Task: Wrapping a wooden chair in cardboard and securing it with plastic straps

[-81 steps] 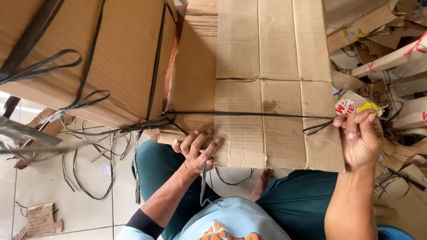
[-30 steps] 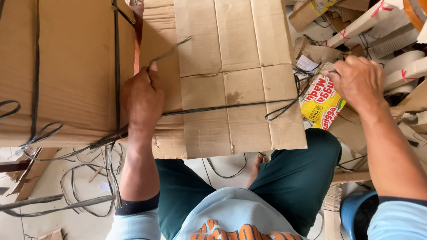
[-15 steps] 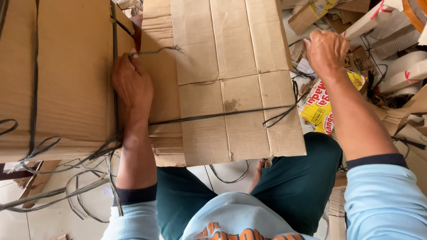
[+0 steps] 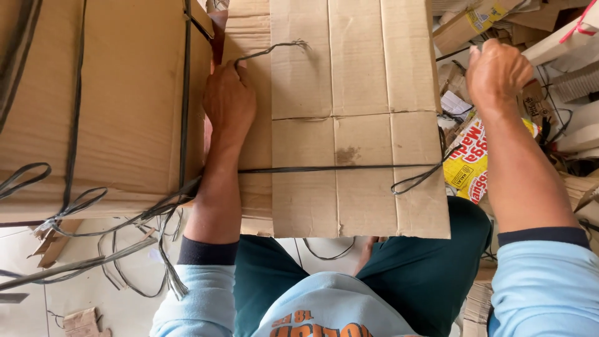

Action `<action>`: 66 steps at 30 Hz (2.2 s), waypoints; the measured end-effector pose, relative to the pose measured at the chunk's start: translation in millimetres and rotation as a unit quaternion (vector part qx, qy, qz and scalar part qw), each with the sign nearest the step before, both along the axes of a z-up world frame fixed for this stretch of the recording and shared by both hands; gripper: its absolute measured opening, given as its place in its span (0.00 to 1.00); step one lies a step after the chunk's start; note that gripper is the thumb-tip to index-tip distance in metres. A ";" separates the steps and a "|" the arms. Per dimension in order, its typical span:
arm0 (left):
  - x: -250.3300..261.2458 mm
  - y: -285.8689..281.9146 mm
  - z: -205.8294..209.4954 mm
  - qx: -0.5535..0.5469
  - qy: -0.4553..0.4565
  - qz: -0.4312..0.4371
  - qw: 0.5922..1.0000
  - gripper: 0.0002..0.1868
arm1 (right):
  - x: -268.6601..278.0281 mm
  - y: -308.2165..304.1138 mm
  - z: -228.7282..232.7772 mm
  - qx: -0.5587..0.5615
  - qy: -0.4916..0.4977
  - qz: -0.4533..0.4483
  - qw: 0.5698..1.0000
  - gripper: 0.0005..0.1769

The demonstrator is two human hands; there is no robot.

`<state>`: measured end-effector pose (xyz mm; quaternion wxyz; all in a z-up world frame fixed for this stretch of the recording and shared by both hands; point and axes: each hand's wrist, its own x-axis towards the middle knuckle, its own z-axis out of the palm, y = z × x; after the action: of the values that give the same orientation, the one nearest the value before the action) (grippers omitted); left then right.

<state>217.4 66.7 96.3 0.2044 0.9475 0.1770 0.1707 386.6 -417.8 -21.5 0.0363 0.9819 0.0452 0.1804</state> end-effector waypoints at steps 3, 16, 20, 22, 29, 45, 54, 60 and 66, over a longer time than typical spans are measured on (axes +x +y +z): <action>10.3 10.0 -12.9 0.047 -0.080 -0.017 0.996 0.15 | 11.1 -9.4 -14.3 -0.002 -0.053 0.036 0.998 0.28; 79.6 -15.1 -28.8 -0.036 -0.098 -0.127 0.986 0.14 | -22.5 47.2 82.4 0.390 0.203 -0.113 0.891 0.24; 95.7 -23.9 -44.9 0.036 -0.200 -0.091 0.975 0.17 | -2.2 49.8 81.6 0.733 0.229 -0.184 0.613 0.25; 100.5 -27.9 -48.4 0.066 -0.224 -0.075 0.970 0.15 | 10.0 51.7 77.4 0.788 0.220 -0.180 0.546 0.26; 84.9 -22.2 -27.9 -0.098 -0.149 -0.050 0.983 0.27 | 43.0 39.2 52.5 0.848 0.169 -0.185 0.467 0.21; 94.3 20.0 -60.3 0.007 -0.169 0.048 0.984 0.25 | 15.5 150.8 113.7 0.615 0.152 -0.038 0.773 0.10; 138.3 27.5 -63.5 0.067 -0.169 0.005 0.983 0.16 | 17.2 171.6 79.9 0.345 0.019 0.029 0.938 0.10; 187.9 43.3 -85.0 0.056 -0.188 0.049 0.979 0.14 | 10.8 176.5 83.6 0.297 0.008 0.030 0.955 0.09; 231.8 76.1 -101.2 -0.036 -0.068 0.057 0.995 0.17 | 14.0 176.2 81.1 0.288 0.007 0.027 0.957 0.11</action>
<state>449.2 142.8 -4.9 0.2400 0.9140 0.2226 0.2397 400.6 -241.6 59.6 -0.2535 0.9504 0.0179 0.1794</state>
